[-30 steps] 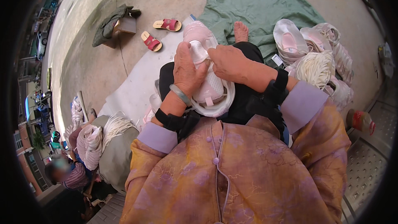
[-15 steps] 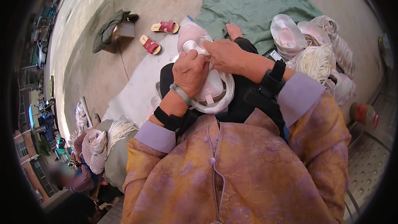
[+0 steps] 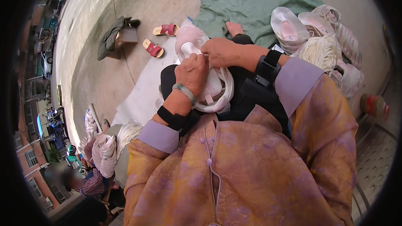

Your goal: Lacing a pink sneaker while sitting on the ground outdoors.

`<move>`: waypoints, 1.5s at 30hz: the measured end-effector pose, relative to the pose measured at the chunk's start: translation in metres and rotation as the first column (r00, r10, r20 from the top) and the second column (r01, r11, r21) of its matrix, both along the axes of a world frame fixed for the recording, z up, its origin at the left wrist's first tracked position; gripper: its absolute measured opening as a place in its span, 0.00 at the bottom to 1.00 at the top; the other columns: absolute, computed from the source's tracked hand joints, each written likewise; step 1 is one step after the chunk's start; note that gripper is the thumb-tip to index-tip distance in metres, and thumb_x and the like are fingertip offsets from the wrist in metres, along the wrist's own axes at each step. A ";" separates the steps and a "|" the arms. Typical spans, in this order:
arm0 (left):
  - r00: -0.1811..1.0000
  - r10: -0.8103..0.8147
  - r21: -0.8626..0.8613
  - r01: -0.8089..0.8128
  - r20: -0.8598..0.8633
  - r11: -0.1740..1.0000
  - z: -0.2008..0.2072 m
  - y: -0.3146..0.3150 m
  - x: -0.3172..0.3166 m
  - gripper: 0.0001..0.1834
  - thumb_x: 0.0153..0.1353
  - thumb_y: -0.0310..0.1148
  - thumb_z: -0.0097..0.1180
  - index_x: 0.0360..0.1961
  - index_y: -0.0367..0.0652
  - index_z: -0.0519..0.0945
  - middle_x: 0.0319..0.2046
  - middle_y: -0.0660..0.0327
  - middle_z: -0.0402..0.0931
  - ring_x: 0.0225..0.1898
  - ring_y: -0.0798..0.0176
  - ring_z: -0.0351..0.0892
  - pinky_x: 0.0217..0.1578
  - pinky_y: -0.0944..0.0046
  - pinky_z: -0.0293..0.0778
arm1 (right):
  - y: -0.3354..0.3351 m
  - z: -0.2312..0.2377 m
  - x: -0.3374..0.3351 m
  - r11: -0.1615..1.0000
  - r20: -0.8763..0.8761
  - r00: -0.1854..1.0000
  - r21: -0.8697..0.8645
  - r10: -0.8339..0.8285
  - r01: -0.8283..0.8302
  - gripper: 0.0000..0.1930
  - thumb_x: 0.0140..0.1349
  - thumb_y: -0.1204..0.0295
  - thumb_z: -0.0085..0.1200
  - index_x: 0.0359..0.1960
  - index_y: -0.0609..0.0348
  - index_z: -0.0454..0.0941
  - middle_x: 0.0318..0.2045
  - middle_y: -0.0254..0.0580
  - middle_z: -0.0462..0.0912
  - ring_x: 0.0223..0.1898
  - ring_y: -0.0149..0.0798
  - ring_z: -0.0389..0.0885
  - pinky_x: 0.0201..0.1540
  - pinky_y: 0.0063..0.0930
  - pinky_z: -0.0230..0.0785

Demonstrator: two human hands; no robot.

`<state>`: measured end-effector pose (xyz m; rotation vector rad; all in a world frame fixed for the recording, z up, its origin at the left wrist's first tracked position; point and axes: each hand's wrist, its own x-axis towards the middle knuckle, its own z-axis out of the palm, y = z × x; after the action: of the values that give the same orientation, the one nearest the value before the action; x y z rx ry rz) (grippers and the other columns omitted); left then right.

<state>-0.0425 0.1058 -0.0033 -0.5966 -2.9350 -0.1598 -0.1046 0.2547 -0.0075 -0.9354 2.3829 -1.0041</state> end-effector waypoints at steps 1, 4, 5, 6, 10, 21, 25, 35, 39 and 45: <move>0.999 0.001 -0.017 0.000 0.035 1.000 0.001 0.003 0.000 0.05 0.54 0.30 0.48 0.27 0.42 0.74 0.24 0.56 0.73 0.26 0.54 0.78 0.23 0.57 0.74 | 0.002 -0.001 -0.002 1.000 0.002 1.000 -0.003 -0.007 0.007 0.08 0.43 0.73 0.50 0.23 0.65 0.75 0.24 0.58 0.77 0.32 0.59 0.76 0.34 0.45 0.67; 0.998 0.036 -0.051 -0.033 0.058 0.998 0.002 0.009 0.002 0.04 0.54 0.29 0.48 0.27 0.41 0.74 0.25 0.55 0.73 0.26 0.53 0.78 0.23 0.56 0.74 | 0.006 -0.002 -0.003 0.997 0.062 0.998 -0.078 0.022 -0.017 0.07 0.43 0.72 0.50 0.22 0.64 0.75 0.23 0.58 0.77 0.32 0.59 0.76 0.34 0.45 0.68; 0.998 0.033 -0.053 -0.030 0.058 0.998 0.002 0.010 0.001 0.04 0.54 0.29 0.48 0.27 0.41 0.74 0.25 0.55 0.73 0.26 0.53 0.78 0.23 0.56 0.74 | 0.007 -0.002 -0.001 0.997 0.058 0.998 -0.073 0.012 -0.007 0.08 0.43 0.72 0.51 0.23 0.64 0.75 0.24 0.58 0.77 0.32 0.59 0.76 0.34 0.45 0.68; 0.997 0.039 -0.010 -0.038 0.060 0.999 0.002 0.008 0.000 0.04 0.54 0.29 0.48 0.26 0.41 0.73 0.25 0.55 0.73 0.26 0.52 0.78 0.23 0.56 0.74 | 0.005 0.001 -0.001 0.997 0.052 0.999 -0.073 0.008 -0.005 0.08 0.43 0.71 0.51 0.24 0.64 0.74 0.24 0.58 0.77 0.32 0.59 0.76 0.35 0.45 0.68; 0.998 0.052 0.179 -0.058 0.043 0.982 0.008 0.000 0.002 0.04 0.51 0.30 0.51 0.24 0.41 0.73 0.25 0.54 0.72 0.27 0.50 0.77 0.25 0.55 0.73 | 0.008 0.015 0.034 0.942 -0.008 0.942 -0.037 -0.335 0.335 0.12 0.44 0.66 0.50 0.27 0.63 0.72 0.27 0.57 0.77 0.34 0.58 0.76 0.38 0.44 0.68; 0.978 0.154 0.212 -0.123 -0.139 0.970 0.041 -0.073 0.058 0.02 0.44 0.22 0.49 0.21 0.35 0.70 0.33 0.53 0.72 0.33 0.49 0.73 0.34 0.57 0.71 | -0.002 -0.021 0.074 0.842 -0.289 0.799 -0.305 -0.528 0.445 0.14 0.44 0.64 0.53 0.30 0.60 0.75 0.28 0.48 0.75 0.30 0.49 0.77 0.34 0.38 0.71; 0.861 0.495 0.019 -0.496 -0.112 0.868 0.013 -0.222 0.139 0.05 0.45 0.23 0.47 0.22 0.30 0.70 0.39 0.44 0.71 0.39 0.42 0.71 0.40 0.52 0.68 | 0.006 -0.025 0.080 0.877 -0.365 0.799 -0.254 -0.477 0.407 0.14 0.43 0.64 0.55 0.31 0.59 0.76 0.27 0.45 0.73 0.29 0.47 0.77 0.32 0.36 0.71; 0.203 0.802 0.431 -0.899 0.562 -0.074 0.013 -0.318 0.201 0.11 0.51 0.34 0.51 0.26 0.34 0.73 0.24 0.53 0.76 0.24 0.56 0.77 0.25 0.61 0.74 | 0.008 -0.013 0.077 0.879 -0.314 0.833 -0.310 -0.455 0.363 0.15 0.43 0.64 0.56 0.32 0.60 0.77 0.26 0.46 0.74 0.27 0.45 0.77 0.30 0.33 0.70; 0.538 0.591 0.794 -0.482 0.602 -0.370 0.065 -0.293 0.148 0.10 0.54 0.35 0.52 0.24 0.38 0.71 0.31 0.54 0.76 0.24 0.64 0.76 0.25 0.69 0.73 | 0.017 0.007 0.073 0.844 0.032 0.889 -0.302 -0.456 0.443 0.13 0.46 0.66 0.57 0.31 0.62 0.77 0.23 0.46 0.76 0.25 0.42 0.77 0.31 0.30 0.69; 0.953 0.150 0.867 -0.165 0.263 -0.471 0.130 -0.291 0.119 0.08 0.58 0.28 0.47 0.22 0.40 0.66 0.46 0.55 0.70 0.26 0.68 0.68 0.30 0.71 0.66 | 0.007 -0.003 0.046 0.751 0.176 0.809 -0.303 -0.560 0.586 0.09 0.50 0.69 0.56 0.27 0.63 0.77 0.21 0.43 0.77 0.24 0.39 0.76 0.31 0.28 0.68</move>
<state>0.0762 -0.1847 0.1272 0.2993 -1.3586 -2.3413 -0.0588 0.2617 -0.0102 -0.2200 2.5266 -1.6949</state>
